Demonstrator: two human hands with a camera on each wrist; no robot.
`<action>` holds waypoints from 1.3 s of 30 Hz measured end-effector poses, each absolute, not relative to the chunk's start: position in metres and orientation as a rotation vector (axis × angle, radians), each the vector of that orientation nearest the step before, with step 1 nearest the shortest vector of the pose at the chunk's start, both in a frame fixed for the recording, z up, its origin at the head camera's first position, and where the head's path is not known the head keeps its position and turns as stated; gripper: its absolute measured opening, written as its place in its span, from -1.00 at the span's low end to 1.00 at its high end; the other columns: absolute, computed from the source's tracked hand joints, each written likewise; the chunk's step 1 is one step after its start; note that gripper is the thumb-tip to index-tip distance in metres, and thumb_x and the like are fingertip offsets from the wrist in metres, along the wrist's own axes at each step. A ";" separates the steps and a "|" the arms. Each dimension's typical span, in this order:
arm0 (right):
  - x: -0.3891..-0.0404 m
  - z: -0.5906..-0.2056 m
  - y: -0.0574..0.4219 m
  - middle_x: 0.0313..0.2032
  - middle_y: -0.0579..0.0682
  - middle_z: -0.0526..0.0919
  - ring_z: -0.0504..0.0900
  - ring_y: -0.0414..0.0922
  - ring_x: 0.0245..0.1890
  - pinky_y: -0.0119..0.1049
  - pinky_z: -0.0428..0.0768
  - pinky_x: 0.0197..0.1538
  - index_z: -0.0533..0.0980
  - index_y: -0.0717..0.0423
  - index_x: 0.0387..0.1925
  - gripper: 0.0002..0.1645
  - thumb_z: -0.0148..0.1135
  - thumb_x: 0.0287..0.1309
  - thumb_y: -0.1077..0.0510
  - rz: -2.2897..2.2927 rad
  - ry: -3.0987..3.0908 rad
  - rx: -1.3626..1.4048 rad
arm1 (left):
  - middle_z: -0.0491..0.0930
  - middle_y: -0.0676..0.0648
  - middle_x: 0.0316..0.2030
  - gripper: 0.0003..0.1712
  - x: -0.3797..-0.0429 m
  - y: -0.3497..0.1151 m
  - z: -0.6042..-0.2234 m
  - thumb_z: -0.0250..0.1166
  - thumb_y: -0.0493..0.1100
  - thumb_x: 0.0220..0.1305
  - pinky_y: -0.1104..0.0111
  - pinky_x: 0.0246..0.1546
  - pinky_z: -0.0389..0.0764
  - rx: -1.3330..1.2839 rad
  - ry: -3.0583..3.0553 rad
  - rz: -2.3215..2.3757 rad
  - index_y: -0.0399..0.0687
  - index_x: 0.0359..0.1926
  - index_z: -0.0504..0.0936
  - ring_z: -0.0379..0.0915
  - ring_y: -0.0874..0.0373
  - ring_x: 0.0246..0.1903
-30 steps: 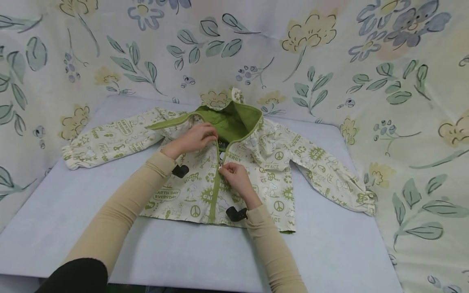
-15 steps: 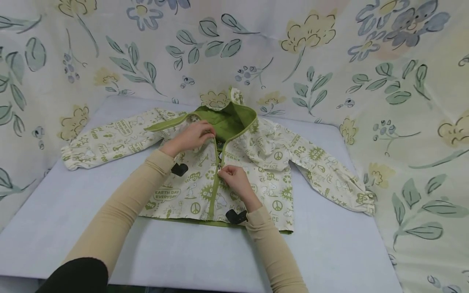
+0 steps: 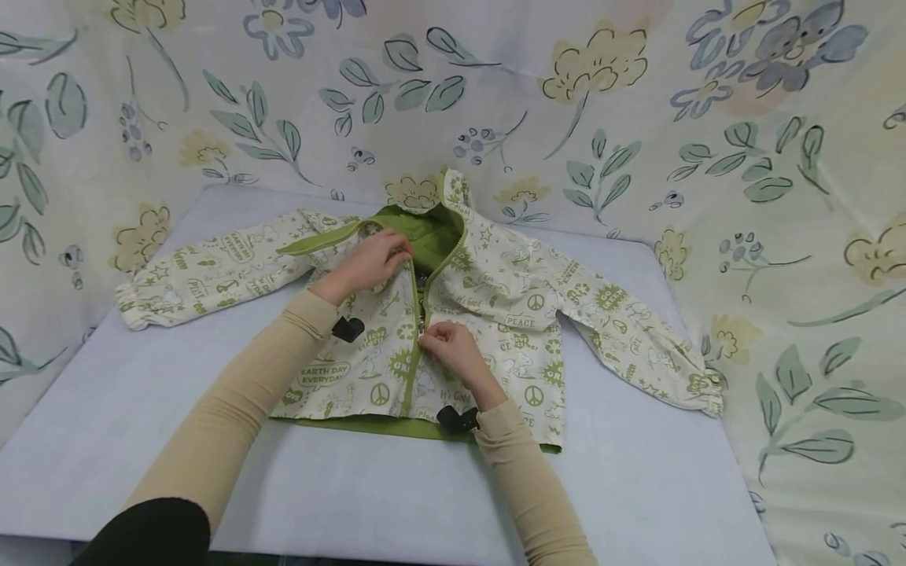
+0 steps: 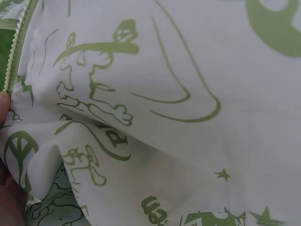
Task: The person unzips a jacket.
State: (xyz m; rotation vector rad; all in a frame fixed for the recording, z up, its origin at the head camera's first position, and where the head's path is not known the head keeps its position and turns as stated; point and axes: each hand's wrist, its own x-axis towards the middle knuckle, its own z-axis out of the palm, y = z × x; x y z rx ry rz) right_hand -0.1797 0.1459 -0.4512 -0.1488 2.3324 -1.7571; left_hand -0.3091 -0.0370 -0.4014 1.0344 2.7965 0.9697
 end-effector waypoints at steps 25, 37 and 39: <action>-0.160 -0.458 0.144 -0.81 0.03 0.28 0.15 -0.15 -0.76 -0.32 0.21 -0.61 0.47 0.34 -0.49 -0.77 0.12 0.07 0.19 -1.787 2.215 -0.120 | 0.32 0.01 -0.23 -0.79 -0.312 -0.040 -0.408 -0.01 -0.15 0.27 0.34 -0.27 0.37 0.921 2.904 1.072 -0.11 -0.18 0.48 0.27 0.18 -0.29; -0.160 -0.449 0.149 -0.79 0.06 0.26 0.15 0.02 -0.74 -0.22 0.25 -0.59 0.41 0.41 -0.52 -0.74 0.08 0.08 0.22 -1.838 2.213 -0.160 | 0.30 -0.14 0.02 -0.67 -0.266 -0.021 -0.416 -0.10 -0.36 0.27 0.32 -0.04 0.30 1.478 2.555 1.147 -0.23 0.05 0.34 0.20 0.05 0.03; -0.160 -0.446 0.150 -0.79 0.05 0.26 0.16 0.10 -0.70 -0.21 0.27 -0.57 0.40 0.41 -0.52 -0.75 0.09 0.08 0.23 -1.863 2.206 -0.165 | 0.33 -0.13 -0.01 -0.66 -0.261 -0.020 -0.421 -0.17 -0.37 0.28 0.33 -0.06 0.31 1.445 2.468 1.129 -0.25 0.07 0.30 0.24 0.05 -0.01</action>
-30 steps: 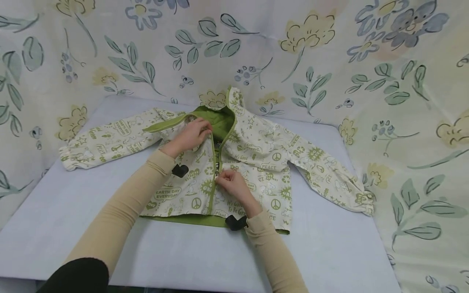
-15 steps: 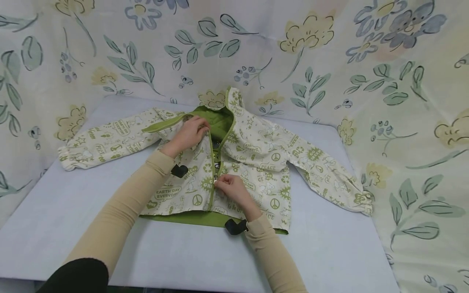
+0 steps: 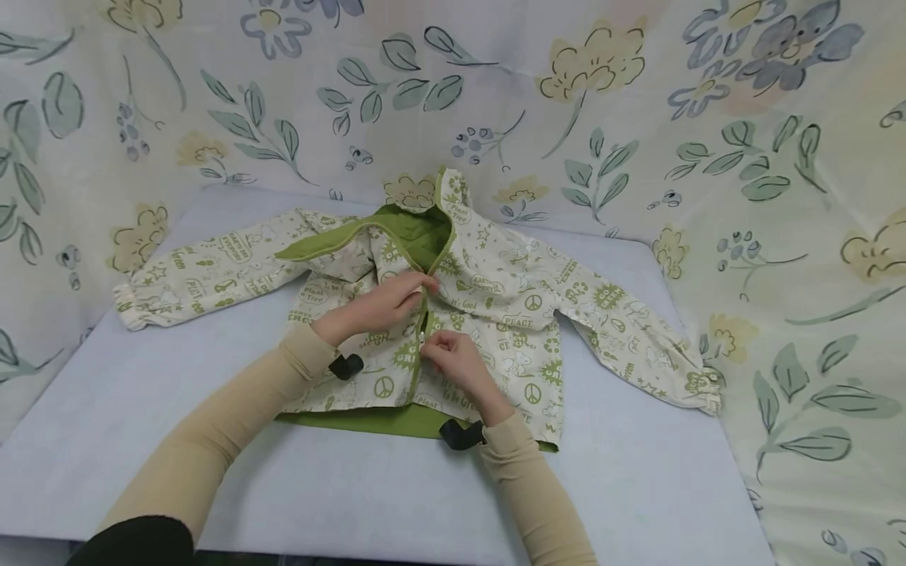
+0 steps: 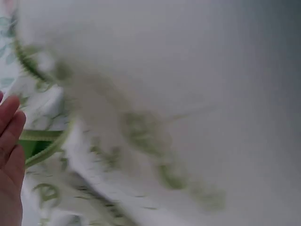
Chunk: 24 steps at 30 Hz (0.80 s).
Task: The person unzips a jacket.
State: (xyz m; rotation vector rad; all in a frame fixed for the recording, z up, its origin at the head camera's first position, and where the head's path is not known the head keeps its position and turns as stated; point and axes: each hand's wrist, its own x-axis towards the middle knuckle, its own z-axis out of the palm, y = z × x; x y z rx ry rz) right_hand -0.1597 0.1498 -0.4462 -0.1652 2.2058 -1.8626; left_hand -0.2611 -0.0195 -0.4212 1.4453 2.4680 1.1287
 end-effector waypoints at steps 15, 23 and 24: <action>-0.158 -0.443 0.150 -0.80 -0.01 0.25 0.15 0.20 -0.66 -0.21 0.30 -0.53 0.42 0.30 -0.53 -0.81 0.08 0.07 0.23 -1.875 2.190 -0.183 | 0.34 -0.15 0.03 -0.61 -0.269 -0.029 -0.442 -0.11 -0.40 0.18 0.31 0.15 0.06 1.763 2.610 0.493 -0.17 0.02 0.42 0.16 0.02 0.10; -0.160 -0.445 0.151 -0.80 0.01 0.26 0.16 0.14 -0.69 -0.22 0.27 -0.58 0.43 0.35 -0.50 -0.78 0.09 0.08 0.22 -1.893 2.211 -0.147 | 0.39 -0.02 -0.45 -0.60 -0.269 -0.038 -0.428 -0.18 -0.10 0.32 0.33 -0.30 0.27 1.496 2.532 0.604 -0.07 -0.49 0.53 0.26 0.14 -0.39; -0.160 -0.445 0.151 -0.80 0.02 0.27 0.16 0.13 -0.69 -0.22 0.26 -0.59 0.44 0.35 -0.50 -0.78 0.10 0.08 0.21 -1.895 2.217 -0.141 | 0.40 -0.01 -0.49 -0.56 -0.268 -0.038 -0.425 -0.19 -0.03 0.33 0.33 -0.36 0.29 1.446 2.486 0.670 -0.03 -0.52 0.53 0.27 0.15 -0.45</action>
